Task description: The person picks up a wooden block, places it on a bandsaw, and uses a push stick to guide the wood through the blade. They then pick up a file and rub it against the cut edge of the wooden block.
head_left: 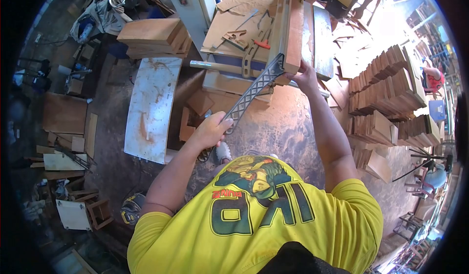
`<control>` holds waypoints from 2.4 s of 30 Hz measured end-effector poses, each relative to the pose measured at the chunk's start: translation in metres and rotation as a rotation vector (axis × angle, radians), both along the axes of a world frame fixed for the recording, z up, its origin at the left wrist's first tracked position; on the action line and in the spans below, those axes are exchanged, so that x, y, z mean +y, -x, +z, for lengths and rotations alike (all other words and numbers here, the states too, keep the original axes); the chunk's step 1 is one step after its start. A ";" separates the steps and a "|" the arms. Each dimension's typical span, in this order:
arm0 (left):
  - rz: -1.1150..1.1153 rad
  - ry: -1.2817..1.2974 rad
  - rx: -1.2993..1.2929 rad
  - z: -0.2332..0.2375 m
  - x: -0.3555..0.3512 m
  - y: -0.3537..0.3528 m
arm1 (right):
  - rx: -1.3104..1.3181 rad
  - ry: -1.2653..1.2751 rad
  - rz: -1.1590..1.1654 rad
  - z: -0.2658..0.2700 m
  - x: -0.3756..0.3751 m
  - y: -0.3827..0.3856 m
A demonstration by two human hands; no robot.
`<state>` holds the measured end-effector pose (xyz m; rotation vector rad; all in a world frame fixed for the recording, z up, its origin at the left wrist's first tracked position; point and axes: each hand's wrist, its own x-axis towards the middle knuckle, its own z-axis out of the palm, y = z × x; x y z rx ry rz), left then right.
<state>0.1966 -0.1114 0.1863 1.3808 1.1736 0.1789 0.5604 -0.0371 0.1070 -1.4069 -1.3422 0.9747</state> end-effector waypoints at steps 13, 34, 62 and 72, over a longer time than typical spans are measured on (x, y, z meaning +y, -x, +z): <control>0.019 0.009 0.011 0.002 0.009 -0.007 | 0.147 -0.042 -0.323 -0.014 -0.014 0.029; -0.041 -0.028 -0.027 0.007 0.017 -0.010 | -0.303 -0.022 -0.447 -0.033 -0.011 0.022; -0.021 0.013 -0.029 -0.004 0.032 -0.012 | -0.394 -0.093 -0.456 -0.036 -0.001 0.015; 0.003 0.004 -0.044 -0.004 0.035 -0.016 | -0.407 -0.103 -0.466 -0.035 0.003 0.013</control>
